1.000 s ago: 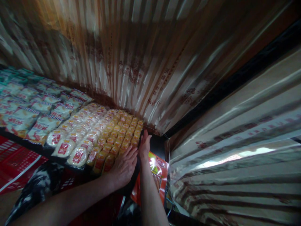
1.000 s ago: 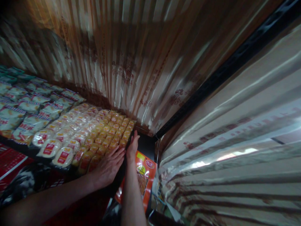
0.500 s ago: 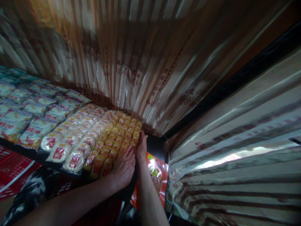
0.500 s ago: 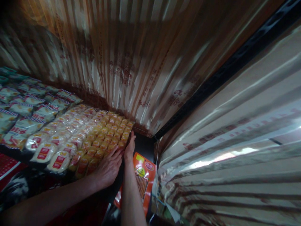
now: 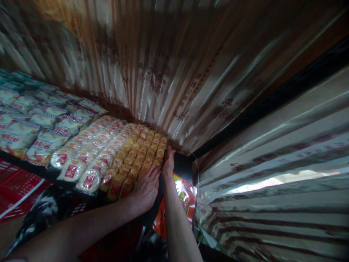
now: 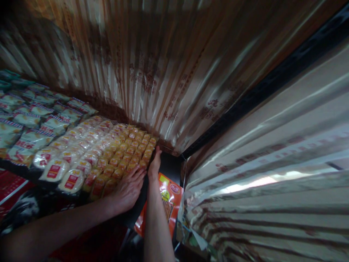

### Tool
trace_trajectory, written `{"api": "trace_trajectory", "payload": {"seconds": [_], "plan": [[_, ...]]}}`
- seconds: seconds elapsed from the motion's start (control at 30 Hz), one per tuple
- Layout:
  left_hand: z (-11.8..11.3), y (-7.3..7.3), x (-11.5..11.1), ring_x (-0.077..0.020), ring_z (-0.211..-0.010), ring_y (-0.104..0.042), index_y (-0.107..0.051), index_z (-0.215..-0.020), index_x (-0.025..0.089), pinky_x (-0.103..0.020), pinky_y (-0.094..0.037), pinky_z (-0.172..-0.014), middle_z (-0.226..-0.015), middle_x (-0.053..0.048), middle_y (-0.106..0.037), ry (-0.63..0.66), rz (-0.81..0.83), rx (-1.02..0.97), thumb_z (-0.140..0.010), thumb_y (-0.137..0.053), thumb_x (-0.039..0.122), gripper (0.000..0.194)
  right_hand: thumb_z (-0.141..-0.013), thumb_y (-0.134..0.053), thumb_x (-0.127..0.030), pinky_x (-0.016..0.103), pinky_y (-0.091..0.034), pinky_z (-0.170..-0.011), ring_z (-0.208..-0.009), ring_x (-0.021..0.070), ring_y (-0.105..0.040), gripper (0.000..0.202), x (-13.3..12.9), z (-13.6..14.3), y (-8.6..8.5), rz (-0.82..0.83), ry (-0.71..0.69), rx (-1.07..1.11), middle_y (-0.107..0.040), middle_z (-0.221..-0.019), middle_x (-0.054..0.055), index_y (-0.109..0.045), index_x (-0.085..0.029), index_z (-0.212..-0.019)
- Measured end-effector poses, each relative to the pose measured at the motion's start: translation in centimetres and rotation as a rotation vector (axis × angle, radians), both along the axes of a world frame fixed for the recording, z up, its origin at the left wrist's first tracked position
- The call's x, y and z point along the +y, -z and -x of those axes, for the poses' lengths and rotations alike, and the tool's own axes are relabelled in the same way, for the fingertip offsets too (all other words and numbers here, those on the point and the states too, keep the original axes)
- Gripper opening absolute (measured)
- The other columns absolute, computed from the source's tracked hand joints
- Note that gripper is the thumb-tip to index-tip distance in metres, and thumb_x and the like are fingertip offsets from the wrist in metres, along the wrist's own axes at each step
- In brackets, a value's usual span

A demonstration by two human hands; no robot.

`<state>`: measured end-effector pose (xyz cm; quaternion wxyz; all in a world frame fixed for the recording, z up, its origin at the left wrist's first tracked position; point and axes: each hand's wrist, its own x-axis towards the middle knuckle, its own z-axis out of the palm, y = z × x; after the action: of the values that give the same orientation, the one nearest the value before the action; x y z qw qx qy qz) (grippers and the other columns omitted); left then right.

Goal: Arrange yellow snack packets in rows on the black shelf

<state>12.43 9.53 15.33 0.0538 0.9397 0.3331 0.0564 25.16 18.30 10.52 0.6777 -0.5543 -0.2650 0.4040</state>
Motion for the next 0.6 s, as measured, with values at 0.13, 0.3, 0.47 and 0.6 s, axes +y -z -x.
{"api": "trace_trajectory", "payload": {"seconds": [0.13,0.3,0.47,0.6], "plan": [[-0.3,-0.3,-0.2,-0.0254,-0.132,-0.038,-0.056,-0.119,0.002,-0.042,-0.011,-0.116,-0.135,-0.018,-0.051,-0.007,0.004,-0.035,-0.085,-0.036,0.021,0.043,-0.087,-0.024,-0.06,0.033,-0.023,-0.113,-0.135,0.0136,-0.032,0.069,-2.8,0.4,-1.7,-0.019,0.097,0.021,-0.037,-0.147,0.008,-0.04,-0.014,-0.136],[-0.7,-0.3,-1.6,-0.0281,-0.133,-0.035,-0.058,-0.115,0.003,-0.043,-0.009,-0.115,-0.134,-0.018,-0.052,-0.005,-0.025,-0.068,-0.086,-0.038,0.023,0.04,-0.088,-0.023,-0.058,0.041,-0.031,-0.108,-0.13,0.0195,-0.042,0.067,-7.5,1.3,-2.7,-0.007,0.145,-0.046,-0.046,-0.139,0.015,-0.046,-0.01,-0.13],[0.2,-0.8,-4.9,-0.0322,-0.134,-0.032,-0.055,-0.118,-0.002,-0.043,-0.021,-0.111,-0.135,-0.023,-0.048,0.068,0.062,-0.1,-0.083,-0.045,0.022,0.044,-0.087,-0.026,-0.055,0.043,-0.04,-0.099,-0.117,0.0217,-0.054,0.06,-11.9,2.2,-2.8,0.031,0.152,-0.07,-0.056,-0.128,0.015,-0.054,-0.013,-0.119],[1.9,-0.8,-8.2,-0.0291,-0.13,-0.039,-0.053,-0.12,0.006,-0.038,-0.037,-0.101,-0.133,-0.02,-0.05,0.091,0.211,-0.17,-0.078,-0.05,0.022,0.045,-0.084,-0.039,-0.048,0.038,-0.049,-0.083,-0.101,0.0221,-0.063,0.046,-15.7,3.3,-3.3,0.066,0.096,-0.186,-0.065,-0.11,0.013,-0.061,-0.014,-0.106]]}}
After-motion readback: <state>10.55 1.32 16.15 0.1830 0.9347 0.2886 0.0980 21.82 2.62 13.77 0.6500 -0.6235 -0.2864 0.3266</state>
